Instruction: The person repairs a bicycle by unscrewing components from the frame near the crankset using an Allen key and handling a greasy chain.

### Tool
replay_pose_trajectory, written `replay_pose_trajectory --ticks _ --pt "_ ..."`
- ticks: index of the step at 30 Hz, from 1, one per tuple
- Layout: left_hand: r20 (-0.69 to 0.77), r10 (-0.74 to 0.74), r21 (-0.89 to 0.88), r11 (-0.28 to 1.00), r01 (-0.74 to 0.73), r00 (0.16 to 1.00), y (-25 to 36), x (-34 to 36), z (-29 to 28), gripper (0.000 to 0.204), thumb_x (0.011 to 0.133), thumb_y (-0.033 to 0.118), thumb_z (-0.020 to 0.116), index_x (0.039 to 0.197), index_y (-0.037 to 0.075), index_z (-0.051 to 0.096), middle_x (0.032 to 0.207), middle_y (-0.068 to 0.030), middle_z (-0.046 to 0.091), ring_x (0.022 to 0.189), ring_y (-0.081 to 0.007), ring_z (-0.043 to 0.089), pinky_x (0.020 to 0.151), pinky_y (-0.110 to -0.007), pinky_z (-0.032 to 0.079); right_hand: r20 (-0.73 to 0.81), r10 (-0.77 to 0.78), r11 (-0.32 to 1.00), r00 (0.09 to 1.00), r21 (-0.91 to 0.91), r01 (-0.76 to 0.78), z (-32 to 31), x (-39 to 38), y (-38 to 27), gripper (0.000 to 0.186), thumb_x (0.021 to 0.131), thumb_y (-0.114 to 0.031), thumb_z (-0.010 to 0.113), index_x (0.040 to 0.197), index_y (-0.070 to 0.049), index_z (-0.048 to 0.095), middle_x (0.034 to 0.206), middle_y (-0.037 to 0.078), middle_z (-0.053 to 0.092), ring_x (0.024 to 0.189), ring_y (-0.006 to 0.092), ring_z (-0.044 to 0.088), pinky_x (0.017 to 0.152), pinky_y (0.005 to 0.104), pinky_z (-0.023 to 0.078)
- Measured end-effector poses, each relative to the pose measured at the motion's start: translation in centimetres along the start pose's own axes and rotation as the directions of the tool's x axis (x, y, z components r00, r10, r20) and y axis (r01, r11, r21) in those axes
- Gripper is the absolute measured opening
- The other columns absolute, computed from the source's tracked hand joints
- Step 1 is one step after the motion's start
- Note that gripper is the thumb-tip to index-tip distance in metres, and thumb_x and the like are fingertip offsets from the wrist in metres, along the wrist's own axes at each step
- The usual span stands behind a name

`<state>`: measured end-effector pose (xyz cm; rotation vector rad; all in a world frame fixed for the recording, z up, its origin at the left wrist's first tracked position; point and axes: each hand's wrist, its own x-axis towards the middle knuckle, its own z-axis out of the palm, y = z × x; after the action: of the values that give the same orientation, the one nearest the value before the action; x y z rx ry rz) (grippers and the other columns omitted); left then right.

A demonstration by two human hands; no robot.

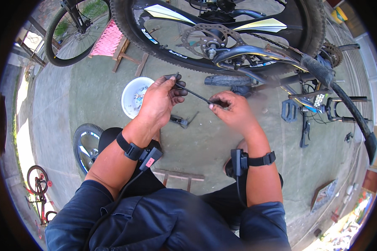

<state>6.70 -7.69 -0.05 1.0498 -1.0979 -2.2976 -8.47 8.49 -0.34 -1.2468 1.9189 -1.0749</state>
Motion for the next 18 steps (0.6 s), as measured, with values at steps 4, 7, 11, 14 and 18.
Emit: replay_pose_trajectory --ticks 4,7,11,14,18 --pt "-0.009 -0.004 0.0 1.0 0.004 1.0 0.06 -0.09 0.07 0.02 0.097 0.017 0.045 0.108 0.001 0.05 0.092 -0.0079 0.061 0.077 -0.0156 0.06 0.065 -0.028 0.048 -0.001 -0.027 1.0 1.0 -0.013 0.027 0.04 0.03 0.14 0.021 0.08 -0.016 0.066 0.093 0.001 0.064 0.088 0.01 0.062 0.08 0.0195 0.06 0.072 0.0308 0.048" --pt "-0.003 -0.006 0.0 1.0 0.006 1.0 0.0 0.04 0.03 0.02 0.097 0.017 0.045 0.108 0.001 0.05 0.092 -0.0078 0.061 0.077 -0.0157 0.06 0.065 -0.028 0.048 -0.005 -0.027 1.0 1.0 -0.014 0.027 -0.03 0.01 0.05 0.021 0.08 -0.016 0.066 0.093 0.001 0.064 0.088 0.01 0.062 0.08 0.0193 0.06 0.071 0.0307 0.048" --pt "-0.01 -0.002 0.0 1.0 0.002 1.0 -0.01 0.05 -0.06 0.019 0.097 0.017 0.045 0.107 0.001 0.05 0.092 -0.0079 0.061 0.076 -0.0159 0.06 0.065 -0.028 0.048 0.001 0.0 1.0 1.0 0.029 0.0 0.07 -0.04 -0.06 0.021 0.08 -0.016 0.066 0.093 0.001 0.064 0.088 0.009 0.062 0.08 0.019 0.059 0.071 0.0305 0.048" --pt "-0.017 -0.004 -0.003 1.0 0.004 1.0 0.06 -0.05 0.07 0.019 0.097 0.016 0.045 0.107 0.001 0.05 0.092 -0.008 0.061 0.076 -0.0159 0.06 0.065 -0.028 0.048 -0.006 -0.013 1.0 1.0 0.013 0.014 0.12 0.02 0.01 0.021 0.081 -0.016 0.067 0.093 0.001 0.064 0.089 0.009 0.062 0.08 0.0188 0.059 0.071 0.0306 0.047" --pt "-0.007 0.001 -0.008 1.0 -0.001 1.0 0.25 -0.28 0.17 0.019 0.097 0.016 0.045 0.107 0.001 0.051 0.092 -0.0082 0.061 0.077 -0.016 0.06 0.065 -0.028 0.048 0.006 -0.019 1.0 1.0 0.006 0.019 0.13 0.11 0.0 0.021 0.081 -0.016 0.067 0.093 0.001 0.064 0.088 0.009 0.062 0.08 0.0189 0.059 0.071 0.0308 0.047"
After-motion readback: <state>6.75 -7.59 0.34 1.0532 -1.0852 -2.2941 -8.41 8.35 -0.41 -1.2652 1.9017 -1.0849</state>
